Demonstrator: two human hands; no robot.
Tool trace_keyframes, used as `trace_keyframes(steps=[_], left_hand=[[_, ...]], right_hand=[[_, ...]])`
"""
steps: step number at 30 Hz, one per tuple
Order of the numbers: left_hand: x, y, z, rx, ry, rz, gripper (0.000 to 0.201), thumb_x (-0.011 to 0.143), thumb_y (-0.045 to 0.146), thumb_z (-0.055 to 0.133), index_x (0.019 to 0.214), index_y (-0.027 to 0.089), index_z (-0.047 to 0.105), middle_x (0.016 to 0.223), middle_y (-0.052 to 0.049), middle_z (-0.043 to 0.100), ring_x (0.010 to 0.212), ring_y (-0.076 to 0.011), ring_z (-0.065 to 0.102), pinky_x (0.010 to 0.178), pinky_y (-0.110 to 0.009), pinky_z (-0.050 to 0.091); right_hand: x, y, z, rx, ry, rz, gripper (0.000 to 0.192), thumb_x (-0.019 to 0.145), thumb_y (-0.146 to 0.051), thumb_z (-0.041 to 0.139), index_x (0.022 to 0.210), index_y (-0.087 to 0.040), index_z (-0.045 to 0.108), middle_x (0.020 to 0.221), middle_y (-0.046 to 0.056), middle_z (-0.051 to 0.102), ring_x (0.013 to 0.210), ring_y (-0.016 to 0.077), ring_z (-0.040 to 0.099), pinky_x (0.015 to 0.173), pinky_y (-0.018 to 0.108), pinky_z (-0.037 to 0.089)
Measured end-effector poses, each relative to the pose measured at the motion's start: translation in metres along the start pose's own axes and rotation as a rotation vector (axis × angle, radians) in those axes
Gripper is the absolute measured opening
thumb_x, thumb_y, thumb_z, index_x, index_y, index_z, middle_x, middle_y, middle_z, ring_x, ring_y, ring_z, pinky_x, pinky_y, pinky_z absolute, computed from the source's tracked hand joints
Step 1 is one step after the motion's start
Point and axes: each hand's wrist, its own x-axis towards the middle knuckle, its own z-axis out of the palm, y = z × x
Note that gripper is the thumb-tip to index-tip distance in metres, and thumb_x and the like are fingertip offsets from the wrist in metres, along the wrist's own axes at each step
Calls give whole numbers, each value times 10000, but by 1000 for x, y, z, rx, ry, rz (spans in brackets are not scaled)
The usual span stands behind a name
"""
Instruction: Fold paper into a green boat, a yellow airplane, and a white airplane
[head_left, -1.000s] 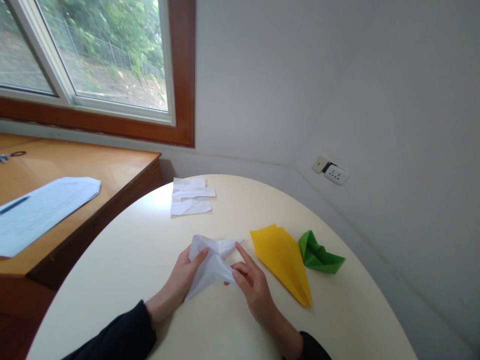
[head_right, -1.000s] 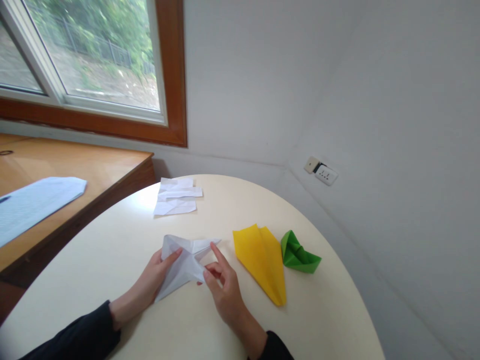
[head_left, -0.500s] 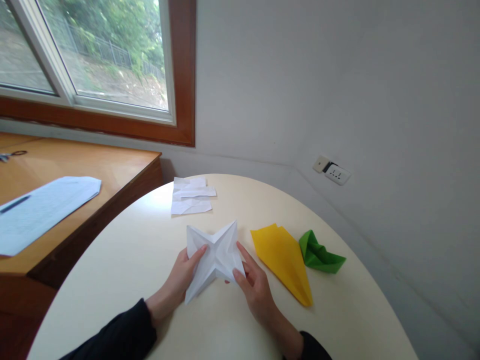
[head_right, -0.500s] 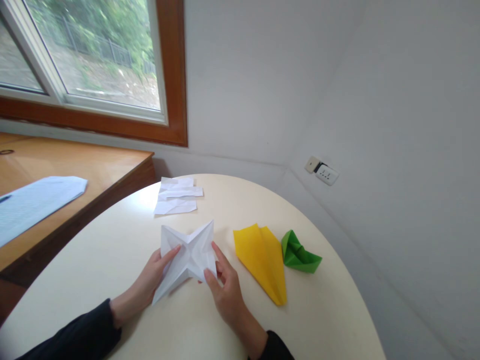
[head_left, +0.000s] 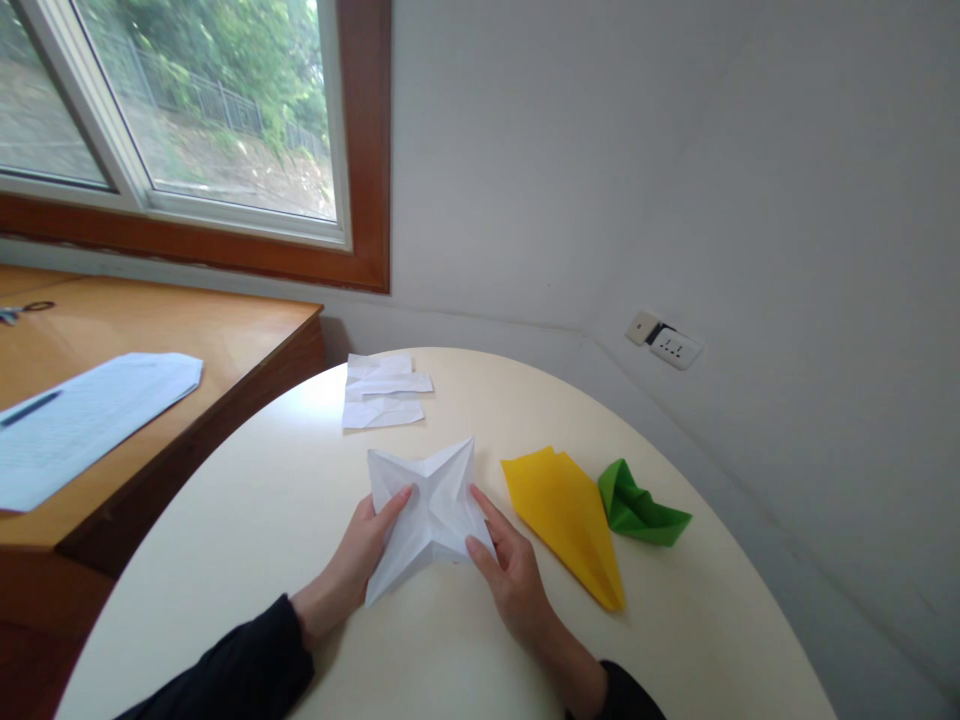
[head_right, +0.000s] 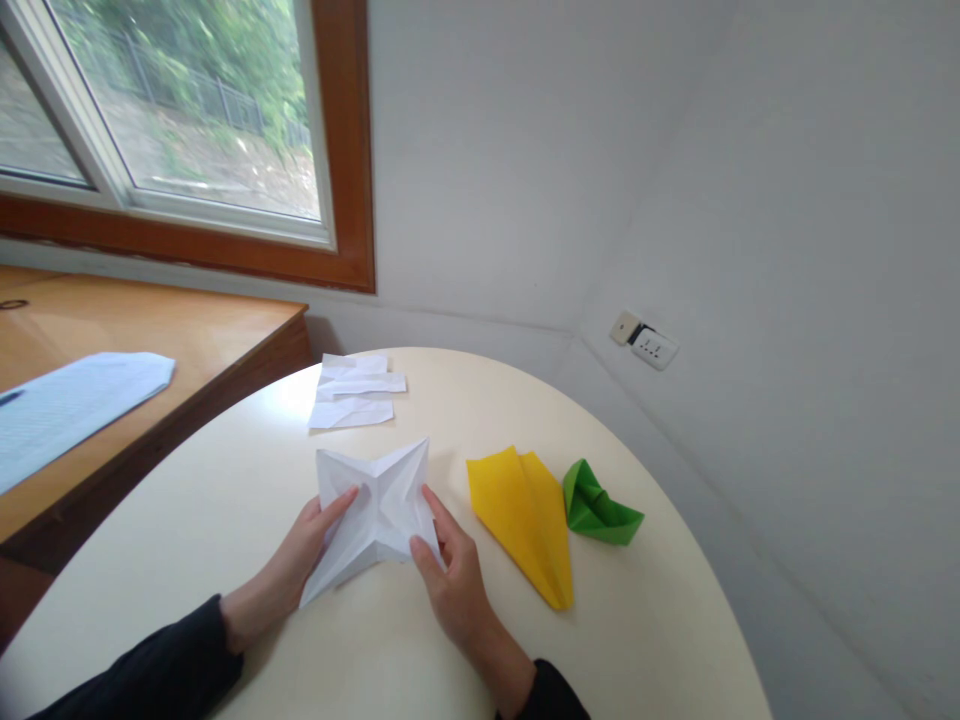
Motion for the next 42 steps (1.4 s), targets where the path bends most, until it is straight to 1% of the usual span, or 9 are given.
trace_keyframes(steps=[5, 9, 14, 17, 25, 31, 34, 39, 42], left_hand=[[-2, 4, 0, -60, 9, -42, 210, 779, 238, 612, 942, 106, 614, 790, -109, 725, 668, -252, 695, 600, -326, 554], [-2, 6, -2, -122, -25, -107, 266, 791, 259, 591, 1012, 110, 604, 779, -98, 729, 697, -261, 698, 645, -342, 556], [1, 4, -5, -224, -85, -156, 309, 809, 270, 557, 1072, 107, 576, 819, -107, 729, 731, -273, 699, 684, -368, 557], [4, 3, -6, -261, -101, -189, 337, 816, 290, 548, 1083, 86, 566, 856, -128, 724, 762, -283, 697, 715, -380, 553], [6, 6, -5, -339, -99, -267, 386, 851, 343, 484, 1126, 83, 559, 906, -137, 717, 814, -287, 691, 769, -391, 542], [5, 9, -2, -333, 30, -263, 341, 871, 282, 454, 1134, 84, 547, 870, -123, 716, 753, -259, 699, 751, -368, 553], [6, 8, -2, -353, 10, -254, 345, 872, 277, 459, 1150, 87, 532, 902, -126, 710, 752, -252, 699, 762, -362, 553], [8, 5, -5, -387, -36, -249, 378, 876, 301, 461, 1170, 71, 519, 934, -141, 704, 805, -263, 692, 806, -376, 537], [9, 3, -7, -395, -76, -260, 395, 880, 321, 460, 1181, 72, 521, 942, -143, 705, 849, -272, 684, 839, -387, 519]], right_hand=[[1, -4, 2, 33, 4, 22, 588, 772, -386, 616, 1299, -172, 468, 1194, 107, 610, 1070, 251, 584, 933, 428, 442], [1, -3, 2, 56, 22, 15, 594, 759, -381, 630, 1292, -169, 476, 1126, 105, 643, 997, 240, 613, 893, 414, 467], [2, 0, 3, 103, 27, 38, 625, 751, -393, 631, 1307, -166, 456, 1009, 94, 673, 821, 211, 637, 721, 363, 526], [3, 1, 3, 115, 44, 44, 621, 737, -392, 638, 1289, -159, 477, 985, 89, 672, 789, 199, 626, 667, 328, 524], [6, -1, -1, 107, 99, 79, 542, 702, -348, 632, 1208, -173, 549, 833, 38, 683, 684, 164, 600, 617, 290, 501], [7, 6, -4, 96, 133, 76, 476, 708, -305, 619, 1159, -158, 580, 704, 9, 659, 587, 136, 566, 584, 269, 462], [8, 8, -6, 105, 129, 69, 455, 713, -291, 610, 1145, -152, 583, 661, -3, 634, 579, 133, 557, 582, 264, 448], [7, 9, -6, 140, 119, 68, 461, 703, -265, 605, 1150, -159, 573, 637, -20, 605, 585, 127, 542, 592, 252, 430], [6, 7, -5, 173, 82, 87, 503, 686, -240, 599, 1183, -179, 552, 666, -22, 612, 615, 131, 551, 619, 254, 429]])
